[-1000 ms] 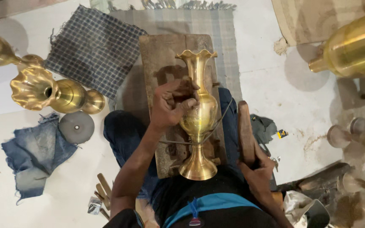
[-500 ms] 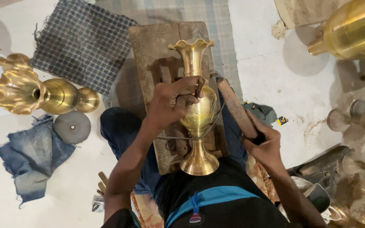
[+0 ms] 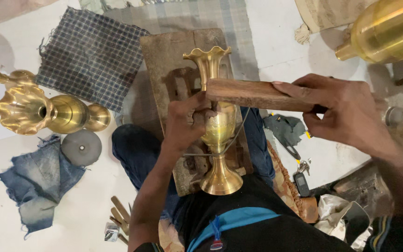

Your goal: The person sits on the floor and hammers a brass vase held on a wooden work block, striking the metal with a wooden mallet to shape its surface. Between strikes they hold a small punch or chisel against the vase and reposition it, working around the body of the vessel.

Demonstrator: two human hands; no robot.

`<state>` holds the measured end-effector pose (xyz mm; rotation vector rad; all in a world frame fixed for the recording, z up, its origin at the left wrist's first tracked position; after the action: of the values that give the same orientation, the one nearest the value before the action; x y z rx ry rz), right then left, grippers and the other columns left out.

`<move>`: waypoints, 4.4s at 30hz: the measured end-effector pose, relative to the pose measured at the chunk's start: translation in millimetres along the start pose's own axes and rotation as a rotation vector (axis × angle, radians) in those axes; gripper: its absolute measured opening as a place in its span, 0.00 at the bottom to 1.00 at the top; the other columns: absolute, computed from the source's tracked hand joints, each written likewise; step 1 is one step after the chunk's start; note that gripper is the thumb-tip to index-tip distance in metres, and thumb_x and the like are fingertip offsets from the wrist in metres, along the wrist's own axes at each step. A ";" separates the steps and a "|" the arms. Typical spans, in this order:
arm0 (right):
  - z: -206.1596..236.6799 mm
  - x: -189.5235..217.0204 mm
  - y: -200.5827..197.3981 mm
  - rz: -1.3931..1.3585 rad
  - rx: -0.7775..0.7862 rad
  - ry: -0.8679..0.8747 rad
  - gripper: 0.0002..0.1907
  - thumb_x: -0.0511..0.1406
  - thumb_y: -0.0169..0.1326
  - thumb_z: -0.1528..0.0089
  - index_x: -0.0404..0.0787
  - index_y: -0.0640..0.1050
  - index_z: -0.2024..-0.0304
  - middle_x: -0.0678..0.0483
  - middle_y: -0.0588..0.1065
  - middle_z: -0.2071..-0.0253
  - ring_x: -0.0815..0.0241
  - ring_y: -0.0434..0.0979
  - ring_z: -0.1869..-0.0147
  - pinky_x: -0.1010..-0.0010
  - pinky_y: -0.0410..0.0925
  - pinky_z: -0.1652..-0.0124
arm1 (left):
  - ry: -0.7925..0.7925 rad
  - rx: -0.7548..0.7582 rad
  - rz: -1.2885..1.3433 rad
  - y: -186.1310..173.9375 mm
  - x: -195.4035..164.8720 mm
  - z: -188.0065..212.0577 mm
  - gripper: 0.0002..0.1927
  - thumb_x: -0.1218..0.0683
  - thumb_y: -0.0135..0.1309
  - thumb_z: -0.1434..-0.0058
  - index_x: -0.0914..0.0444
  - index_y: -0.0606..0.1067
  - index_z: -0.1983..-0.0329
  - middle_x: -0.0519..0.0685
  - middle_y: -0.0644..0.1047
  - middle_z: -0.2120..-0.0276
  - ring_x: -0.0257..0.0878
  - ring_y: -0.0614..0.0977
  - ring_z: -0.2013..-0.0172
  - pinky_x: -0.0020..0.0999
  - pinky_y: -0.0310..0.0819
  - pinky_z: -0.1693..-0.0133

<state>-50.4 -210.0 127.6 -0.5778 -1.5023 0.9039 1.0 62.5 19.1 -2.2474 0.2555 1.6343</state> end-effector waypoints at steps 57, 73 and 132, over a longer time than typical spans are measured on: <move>-98.4 114.3 22.0 0.798 0.323 -0.365 0.49 0.26 0.58 0.51 0.63 0.69 0.27 0.62 0.76 0.51 0.64 0.69 0.83 0.72 0.60 0.84 | -0.069 -0.518 0.158 16.4 5.9 31.9 0.16 0.73 0.53 0.45 0.73 0.78 0.53 0.53 0.83 0.58 0.39 0.86 0.57 0.31 0.83 0.56; -53.6 50.2 -2.3 0.509 0.160 -0.286 0.36 0.31 0.57 0.48 0.52 0.75 0.35 0.55 0.81 0.57 0.67 0.69 0.86 0.72 0.63 0.84 | -0.051 -0.359 -0.012 9.7 7.6 27.8 0.22 0.71 0.57 0.53 0.72 0.80 0.52 0.56 0.85 0.59 0.41 0.88 0.59 0.32 0.84 0.54; 8.3 -6.3 44.4 -0.372 -0.169 -0.060 0.38 0.23 0.58 0.47 0.37 0.74 0.31 0.47 0.79 0.51 0.67 0.77 0.54 0.78 0.69 0.55 | 0.040 -0.178 0.238 7.6 16.2 13.5 0.24 0.74 0.46 0.45 0.71 0.77 0.45 0.58 0.82 0.49 0.46 0.87 0.51 0.35 0.86 0.52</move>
<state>-64.2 -191.4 88.2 -0.3755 -1.6815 0.5140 -8.3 61.6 -1.2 -2.4640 0.4175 1.7952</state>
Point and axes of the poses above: each hand's wrist, its own z-axis away from the middle knuckle, its own y-axis out of the palm, x = y × z, the point moved 6 cm from there along -z, towards the middle knuckle
